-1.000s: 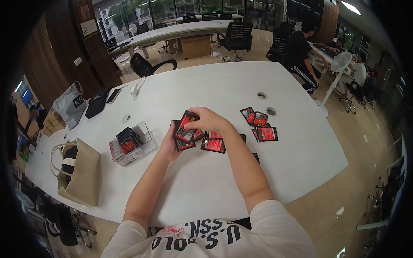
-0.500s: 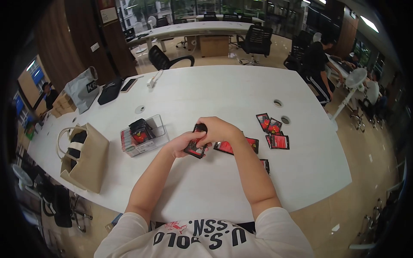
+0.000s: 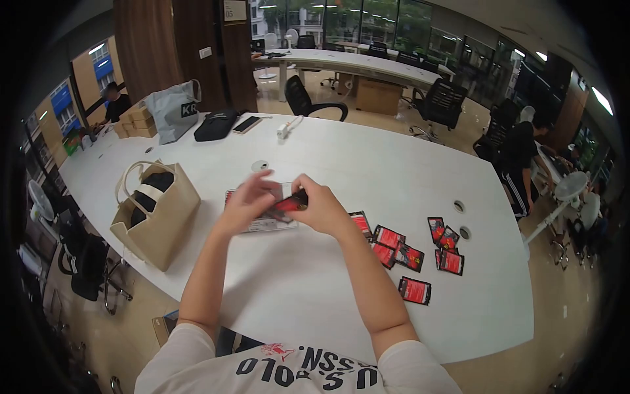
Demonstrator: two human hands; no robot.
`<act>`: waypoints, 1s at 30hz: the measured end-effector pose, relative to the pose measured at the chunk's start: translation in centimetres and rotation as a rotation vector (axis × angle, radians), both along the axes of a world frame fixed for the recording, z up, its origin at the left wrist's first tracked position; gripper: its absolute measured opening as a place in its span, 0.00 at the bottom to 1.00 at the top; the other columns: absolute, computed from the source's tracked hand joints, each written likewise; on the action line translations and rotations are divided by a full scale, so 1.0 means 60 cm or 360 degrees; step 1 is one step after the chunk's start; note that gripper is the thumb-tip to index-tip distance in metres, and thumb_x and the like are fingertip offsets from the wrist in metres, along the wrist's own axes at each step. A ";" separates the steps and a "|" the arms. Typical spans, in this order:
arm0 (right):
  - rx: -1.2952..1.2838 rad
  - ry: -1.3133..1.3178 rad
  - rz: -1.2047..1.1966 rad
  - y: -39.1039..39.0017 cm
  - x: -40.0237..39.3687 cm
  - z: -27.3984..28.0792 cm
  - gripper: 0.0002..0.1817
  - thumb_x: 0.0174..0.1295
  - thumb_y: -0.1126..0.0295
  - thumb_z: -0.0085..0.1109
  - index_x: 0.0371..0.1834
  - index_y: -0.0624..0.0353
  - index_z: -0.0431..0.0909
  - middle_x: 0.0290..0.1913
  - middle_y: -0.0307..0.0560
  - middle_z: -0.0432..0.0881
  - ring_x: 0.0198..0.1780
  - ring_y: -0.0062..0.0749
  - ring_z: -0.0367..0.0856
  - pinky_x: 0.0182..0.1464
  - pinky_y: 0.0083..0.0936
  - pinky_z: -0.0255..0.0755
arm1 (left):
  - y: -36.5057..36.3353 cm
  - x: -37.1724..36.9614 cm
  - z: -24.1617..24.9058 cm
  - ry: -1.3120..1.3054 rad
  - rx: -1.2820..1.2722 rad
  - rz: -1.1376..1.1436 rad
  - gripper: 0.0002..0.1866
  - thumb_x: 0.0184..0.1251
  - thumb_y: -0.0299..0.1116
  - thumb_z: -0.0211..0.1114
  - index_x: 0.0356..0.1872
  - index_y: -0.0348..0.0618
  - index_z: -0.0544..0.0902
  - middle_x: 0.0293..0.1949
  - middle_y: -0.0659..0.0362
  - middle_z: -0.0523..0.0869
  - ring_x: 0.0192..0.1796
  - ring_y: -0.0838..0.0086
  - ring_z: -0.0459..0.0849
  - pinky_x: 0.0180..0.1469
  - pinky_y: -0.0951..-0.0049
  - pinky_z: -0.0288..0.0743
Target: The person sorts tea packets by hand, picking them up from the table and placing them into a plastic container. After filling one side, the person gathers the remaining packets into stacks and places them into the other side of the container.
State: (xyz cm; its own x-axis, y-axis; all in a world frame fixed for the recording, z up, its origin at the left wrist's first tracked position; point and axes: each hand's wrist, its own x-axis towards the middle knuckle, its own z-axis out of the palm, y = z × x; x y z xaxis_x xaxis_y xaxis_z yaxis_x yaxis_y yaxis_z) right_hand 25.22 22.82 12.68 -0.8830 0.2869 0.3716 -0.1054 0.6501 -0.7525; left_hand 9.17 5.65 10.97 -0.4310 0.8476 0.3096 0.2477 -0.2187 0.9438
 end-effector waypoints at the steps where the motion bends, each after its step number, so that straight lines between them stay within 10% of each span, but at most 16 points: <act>1: 0.0065 0.0002 -0.0011 -0.008 -0.027 0.003 0.23 0.55 0.71 0.80 0.47 0.57 0.73 0.35 0.53 0.87 0.41 0.45 0.90 0.44 0.38 0.80 | -0.020 -0.035 -0.003 0.0156 0.0149 0.0212 0.33 0.75 0.39 0.71 0.76 0.41 0.70 0.57 0.48 0.87 0.61 0.66 0.85 0.61 0.61 0.79; 4: 0.0256 -0.0070 -0.0002 -0.031 -0.101 0.004 0.22 0.55 0.73 0.80 0.48 0.58 0.76 0.43 0.59 0.90 0.46 0.52 0.90 0.49 0.39 0.81 | -0.069 -0.105 -0.029 0.0690 0.0197 0.0848 0.18 0.71 0.34 0.72 0.58 0.40 0.84 0.50 0.56 0.90 0.56 0.68 0.86 0.61 0.61 0.76; 11: 0.0519 -0.0503 0.0027 -0.059 -0.169 -0.035 0.26 0.50 0.73 0.83 0.52 0.58 0.80 0.48 0.55 0.90 0.53 0.54 0.88 0.55 0.44 0.81 | -0.093 -0.144 -0.049 0.1148 -0.0402 0.0618 0.06 0.62 0.28 0.76 0.35 0.39 0.88 0.31 0.57 0.89 0.36 0.65 0.85 0.40 0.64 0.77; 21: 0.0282 -0.0330 0.0138 -0.020 -0.166 -0.055 0.31 0.48 0.67 0.87 0.53 0.63 0.81 0.49 0.53 0.88 0.53 0.45 0.89 0.60 0.36 0.81 | -0.073 -0.116 -0.057 0.1165 -0.0195 0.0730 0.14 0.64 0.27 0.74 0.50 0.41 0.86 0.38 0.56 0.88 0.45 0.62 0.83 0.49 0.61 0.81; 30: 0.0207 -0.0573 0.0027 -0.004 -0.159 -0.070 0.28 0.56 0.57 0.83 0.50 0.65 0.84 0.36 0.51 0.88 0.39 0.36 0.87 0.44 0.32 0.80 | -0.074 -0.067 -0.022 0.1202 -0.0282 0.0548 0.15 0.60 0.29 0.76 0.48 0.42 0.87 0.37 0.56 0.90 0.47 0.57 0.86 0.50 0.59 0.81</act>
